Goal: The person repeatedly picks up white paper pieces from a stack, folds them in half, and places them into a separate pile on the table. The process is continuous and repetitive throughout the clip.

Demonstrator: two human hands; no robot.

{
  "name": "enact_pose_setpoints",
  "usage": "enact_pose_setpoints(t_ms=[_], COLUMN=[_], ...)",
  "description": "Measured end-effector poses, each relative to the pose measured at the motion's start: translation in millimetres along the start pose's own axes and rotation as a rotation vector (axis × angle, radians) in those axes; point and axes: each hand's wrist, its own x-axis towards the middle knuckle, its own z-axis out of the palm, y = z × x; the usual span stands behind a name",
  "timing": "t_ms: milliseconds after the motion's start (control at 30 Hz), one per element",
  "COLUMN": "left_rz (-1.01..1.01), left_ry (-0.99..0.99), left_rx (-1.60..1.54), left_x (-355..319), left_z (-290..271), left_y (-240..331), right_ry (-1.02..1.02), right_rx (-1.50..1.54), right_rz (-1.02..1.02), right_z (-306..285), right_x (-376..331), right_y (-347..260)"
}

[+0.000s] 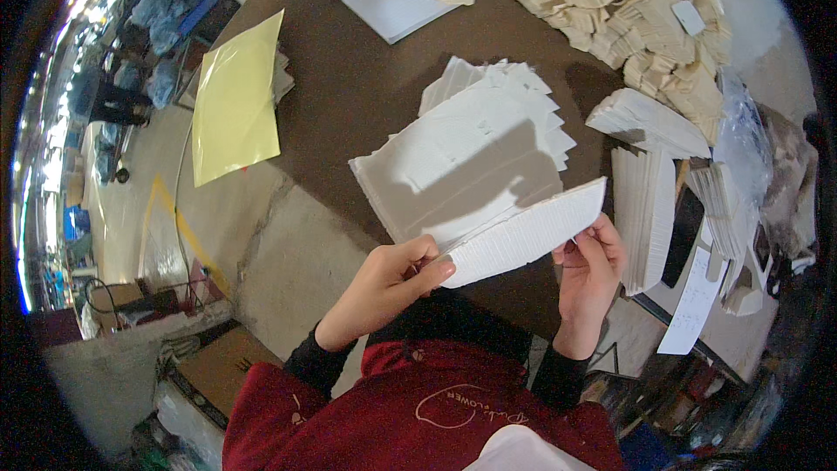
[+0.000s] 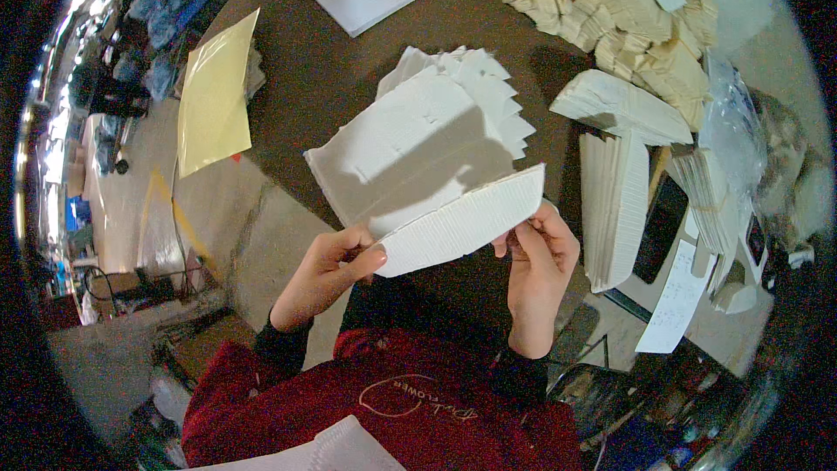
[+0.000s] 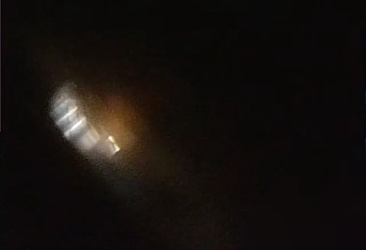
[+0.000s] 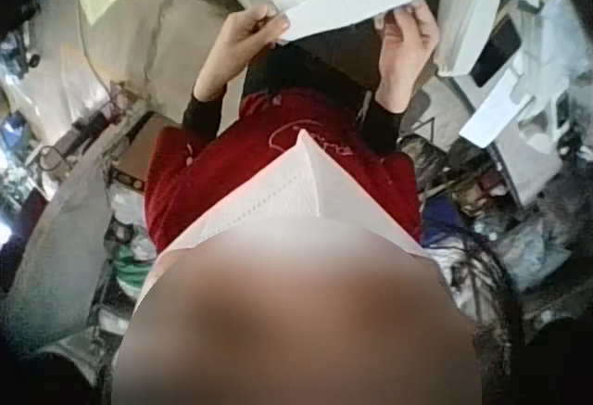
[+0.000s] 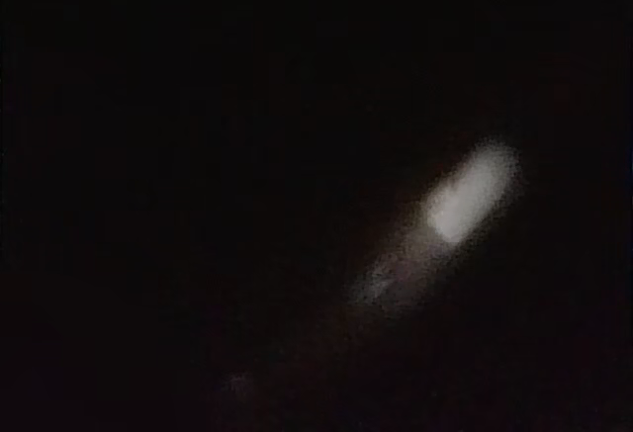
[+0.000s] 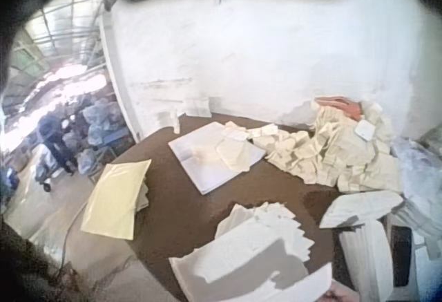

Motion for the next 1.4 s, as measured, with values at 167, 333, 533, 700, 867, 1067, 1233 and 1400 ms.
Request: enact_pose_setpoints(t_ms=[167, 333, 533, 700, 867, 1067, 1233, 1400], left_rz=[0.109, 0.115, 0.143, 0.159, 0.143, 0.229, 0.194, 0.140], left_ry=[0.289, 0.404, 0.465, 0.527, 0.565, 0.652, 0.637, 0.588], left_rx=[0.011, 0.003, 0.075, 0.154, 0.236, 0.432, 0.589, 0.638], left_x=[-6, -1, 8, 11, 11, 9, 8, 7], left_z=[1, -8, -11, -9, -4, 10, 19, 18], left_y=[-29, -37, -45, -45, -41, -38, -31, -23], right_ry=[-0.002, 0.089, 0.138, 0.175, 0.193, 0.173, 0.145, 0.175], right_rx=[-0.366, -0.475, -0.552, -0.619, -0.683, -0.955, -1.262, -1.389], right_rz=[0.010, 0.087, 0.058, 0.052, 0.052, 0.046, -0.057, 0.024], right_z=[15, 22, 27, 31, 35, 41, 46, 46], right_x=[14, 28, 26, 27, 26, 27, 27, 24], right_y=[10, 26, 35, 36, 34, 26, 21, 18])
